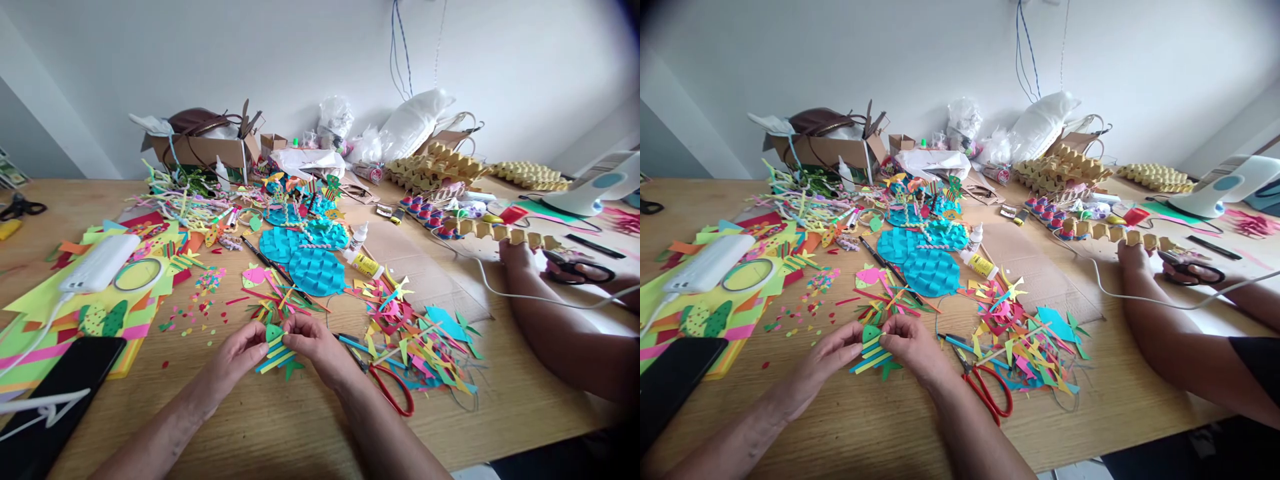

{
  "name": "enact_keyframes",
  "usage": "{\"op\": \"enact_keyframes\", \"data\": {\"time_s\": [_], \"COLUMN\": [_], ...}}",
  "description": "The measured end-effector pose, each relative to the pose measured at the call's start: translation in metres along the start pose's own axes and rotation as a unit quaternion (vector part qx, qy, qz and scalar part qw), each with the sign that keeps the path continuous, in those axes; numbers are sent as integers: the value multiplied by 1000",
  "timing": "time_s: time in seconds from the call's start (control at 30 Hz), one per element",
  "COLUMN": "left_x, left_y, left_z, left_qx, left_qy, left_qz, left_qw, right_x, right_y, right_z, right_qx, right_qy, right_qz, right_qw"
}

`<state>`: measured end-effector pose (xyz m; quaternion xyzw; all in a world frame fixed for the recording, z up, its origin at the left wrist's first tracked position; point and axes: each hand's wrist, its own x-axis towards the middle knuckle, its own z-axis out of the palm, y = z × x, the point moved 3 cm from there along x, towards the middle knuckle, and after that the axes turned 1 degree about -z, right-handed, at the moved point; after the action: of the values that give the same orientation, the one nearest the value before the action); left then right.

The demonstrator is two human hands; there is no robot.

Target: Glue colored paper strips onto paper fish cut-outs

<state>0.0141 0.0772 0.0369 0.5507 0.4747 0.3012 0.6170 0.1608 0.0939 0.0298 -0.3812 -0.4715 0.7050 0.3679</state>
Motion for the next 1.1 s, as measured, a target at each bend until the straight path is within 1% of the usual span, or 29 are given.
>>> {"op": "enact_keyframes", "data": {"time_s": [0.1, 0.2, 0.37, 0.5, 0.63, 0.83, 0.97, 1.1], "left_x": [4, 3, 1, -1, -3, -4, -8, -8], "left_y": [-2, 1, 6, 8, 9, 10, 13, 9], "left_z": [2, 2, -7, -11, -8, -2, -1, 4], "left_qx": [4, 11, -12, -19, -20, -32, -81, -89], "left_qy": [21, 43, 52, 65, 60, 51, 23, -14], "left_qz": [-11, -11, 3, 11, 15, 4, 18, 10], "left_qw": [1000, 999, 999, 998, 998, 998, 996, 996], "right_x": [-1, -1, -1, 0, 1, 0, 0, 1], "right_y": [1, 1, -2, 1, 4, 8, 7, 5], "right_z": [2, 3, 1, 1, 1, 0, 0, 1], "right_qx": [-14, -15, -17, -58, -60, -59, -50, -37], "right_qy": [-16, -20, -21, -47, -53, -55, -38, -29], "right_qz": [-3, 0, -21, -23, -18, -7, -3, -4], "right_qw": [1000, 1000, 999, 997, 997, 997, 998, 999]}}
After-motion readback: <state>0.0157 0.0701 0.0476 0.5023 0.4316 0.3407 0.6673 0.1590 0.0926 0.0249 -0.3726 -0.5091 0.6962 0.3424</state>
